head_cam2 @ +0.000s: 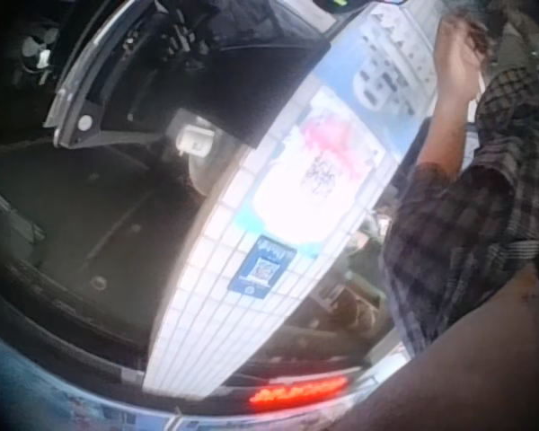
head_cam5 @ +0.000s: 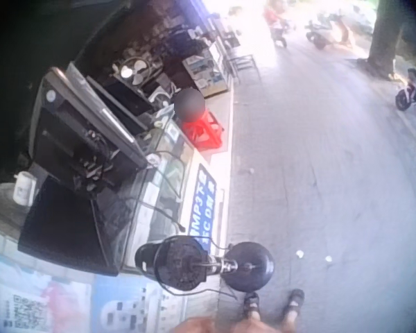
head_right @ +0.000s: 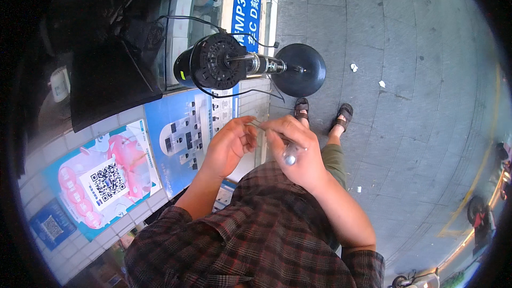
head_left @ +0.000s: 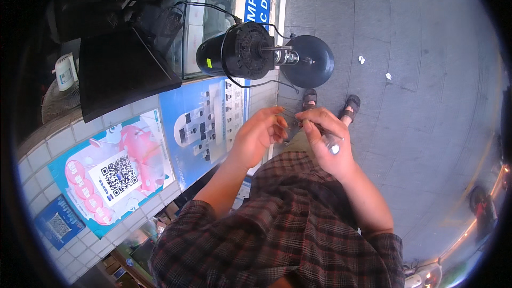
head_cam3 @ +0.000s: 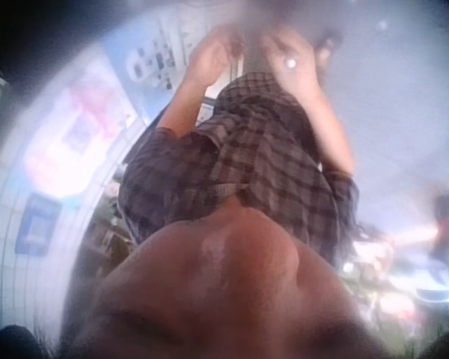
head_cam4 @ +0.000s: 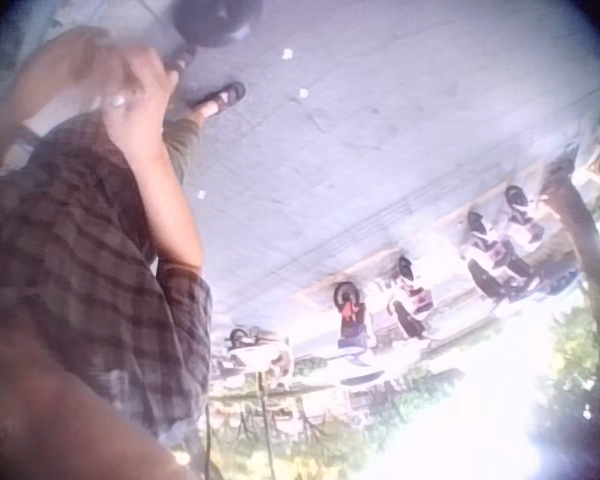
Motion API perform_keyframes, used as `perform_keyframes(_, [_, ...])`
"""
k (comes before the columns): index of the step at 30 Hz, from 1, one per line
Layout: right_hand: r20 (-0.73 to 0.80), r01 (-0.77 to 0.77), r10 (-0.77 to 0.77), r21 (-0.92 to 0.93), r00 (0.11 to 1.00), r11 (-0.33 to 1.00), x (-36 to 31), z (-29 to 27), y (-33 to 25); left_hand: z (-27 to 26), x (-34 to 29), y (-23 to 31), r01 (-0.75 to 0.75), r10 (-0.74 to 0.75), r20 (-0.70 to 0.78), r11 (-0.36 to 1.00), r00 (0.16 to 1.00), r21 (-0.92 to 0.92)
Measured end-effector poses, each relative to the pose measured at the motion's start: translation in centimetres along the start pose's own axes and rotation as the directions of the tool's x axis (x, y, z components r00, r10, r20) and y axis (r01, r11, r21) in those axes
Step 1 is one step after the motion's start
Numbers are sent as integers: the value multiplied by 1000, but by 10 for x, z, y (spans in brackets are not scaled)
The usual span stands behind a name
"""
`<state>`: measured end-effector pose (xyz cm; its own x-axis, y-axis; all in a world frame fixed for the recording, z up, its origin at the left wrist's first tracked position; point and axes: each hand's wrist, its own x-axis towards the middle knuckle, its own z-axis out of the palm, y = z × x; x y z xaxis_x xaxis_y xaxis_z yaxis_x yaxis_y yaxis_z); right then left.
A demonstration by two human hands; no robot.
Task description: The person uses a screwdriver to adjust components on a small black device. They then receive a tablet and a phone from a customer, inspect them, and place them on a workbench.
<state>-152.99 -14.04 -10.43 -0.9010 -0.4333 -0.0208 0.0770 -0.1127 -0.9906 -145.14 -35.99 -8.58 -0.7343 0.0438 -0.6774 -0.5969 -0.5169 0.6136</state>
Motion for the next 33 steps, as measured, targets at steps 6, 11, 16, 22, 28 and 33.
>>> perform_keyframes(6, [-13, -263, 275, 249, 961, 932, -4, 6, 22, 29, 22, 10, -208, 196, -202, 977, 960, -42])
perform_keyframes(11, [1, -301, 309, 229, 951, 926, -14, -7, 42, 19, 29, -5, -352, 362, -324, 932, 874, 92])
perform_keyframes(16, [30, -303, 304, 227, 952, 926, -15, -18, 54, 12, 41, 0, -464, 601, -345, 788, 721, 404])
perform_keyframes(22, [45, -262, 258, 177, 965, 949, -17, -25, 69, 8, 48, 3, -411, 732, -294, 615, 615, 673])
perform_keyframes(28, [73, -231, 221, 179, 973, 956, -18, -33, 80, 19, 45, 9, -337, 779, -242, 499, 579, 798])
perform_keyframes(33, [112, -231, 210, 243, 971, 942, -20, -41, 89, 25, 45, 13, -273, 797, -235, 442, 556, 854])
